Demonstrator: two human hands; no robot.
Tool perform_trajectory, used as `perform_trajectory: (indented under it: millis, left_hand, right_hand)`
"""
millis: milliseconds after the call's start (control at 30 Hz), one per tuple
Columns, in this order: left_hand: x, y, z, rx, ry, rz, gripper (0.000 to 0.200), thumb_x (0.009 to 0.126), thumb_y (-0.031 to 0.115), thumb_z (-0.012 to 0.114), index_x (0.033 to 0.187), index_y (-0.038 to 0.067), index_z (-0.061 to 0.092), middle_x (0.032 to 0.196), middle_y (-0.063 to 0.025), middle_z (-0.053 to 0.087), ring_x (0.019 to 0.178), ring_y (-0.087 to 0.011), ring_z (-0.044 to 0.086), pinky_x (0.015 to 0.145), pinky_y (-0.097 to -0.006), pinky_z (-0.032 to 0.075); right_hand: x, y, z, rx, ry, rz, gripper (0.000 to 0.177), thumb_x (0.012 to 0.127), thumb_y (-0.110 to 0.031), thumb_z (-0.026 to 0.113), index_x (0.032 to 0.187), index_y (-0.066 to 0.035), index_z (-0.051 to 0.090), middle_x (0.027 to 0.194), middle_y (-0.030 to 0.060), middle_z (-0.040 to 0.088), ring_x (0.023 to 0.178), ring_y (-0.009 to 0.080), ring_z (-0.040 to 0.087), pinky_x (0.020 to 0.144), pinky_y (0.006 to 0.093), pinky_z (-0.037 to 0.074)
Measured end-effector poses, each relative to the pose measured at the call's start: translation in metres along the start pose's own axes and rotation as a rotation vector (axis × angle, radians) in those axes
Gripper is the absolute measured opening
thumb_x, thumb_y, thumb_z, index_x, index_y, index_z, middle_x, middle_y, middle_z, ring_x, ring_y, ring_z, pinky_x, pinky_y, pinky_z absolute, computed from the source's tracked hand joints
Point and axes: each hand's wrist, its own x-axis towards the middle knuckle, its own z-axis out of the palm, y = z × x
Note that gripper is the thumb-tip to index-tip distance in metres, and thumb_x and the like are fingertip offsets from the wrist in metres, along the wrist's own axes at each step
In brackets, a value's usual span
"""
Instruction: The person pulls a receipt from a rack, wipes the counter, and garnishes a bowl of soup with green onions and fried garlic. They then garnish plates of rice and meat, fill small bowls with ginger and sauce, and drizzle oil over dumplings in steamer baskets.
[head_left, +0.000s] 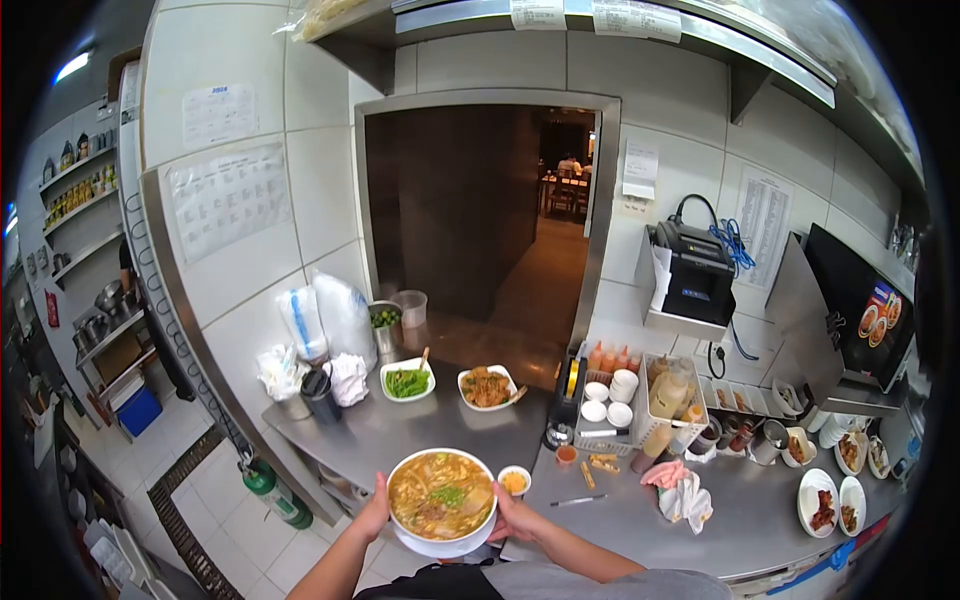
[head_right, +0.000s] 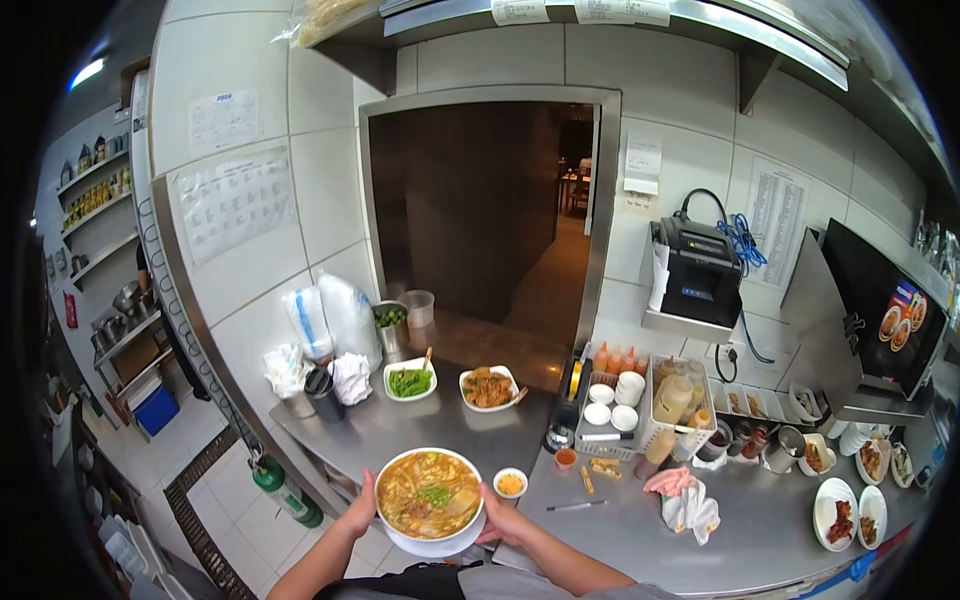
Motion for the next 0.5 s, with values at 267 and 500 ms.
perform_trajectory:
  millis: [267,500]
  left_hand:
    - [0.063,-0.028,-0.054,-0.003,0.033,-0.020,0.083,0.097,0.066,0.004,0.143,0.006,0.039,0.136,-0.0111,0.053,0.128,-0.0236,0.047,0.109,-0.0362,0.034]
    - [0.151,-0.089,-0.103,-0.112,-0.136,-0.026,0.087,0.096,0.067,0.004,0.142,0.004,0.042,0.137,-0.0113,0.054,0.130,-0.0225,0.046,0.110,-0.0334,0.033]
  right_hand:
    - [0.068,-0.028,0.019,0.030,-0.039,0.005,0.076,0.094,-0.069,0.029,0.146,-0.014,0.030,0.118,0.0128,0.063,0.088,0.0220,0.070,0.075,0.0367,0.059]
    - [0.125,-0.025,0.030,0.109,0.091,-0.037,0.078,0.092,-0.072,0.033,0.145,-0.015,0.034,0.108,0.0131,0.066,0.083,0.0223,0.070,0.072,0.0363,0.059]
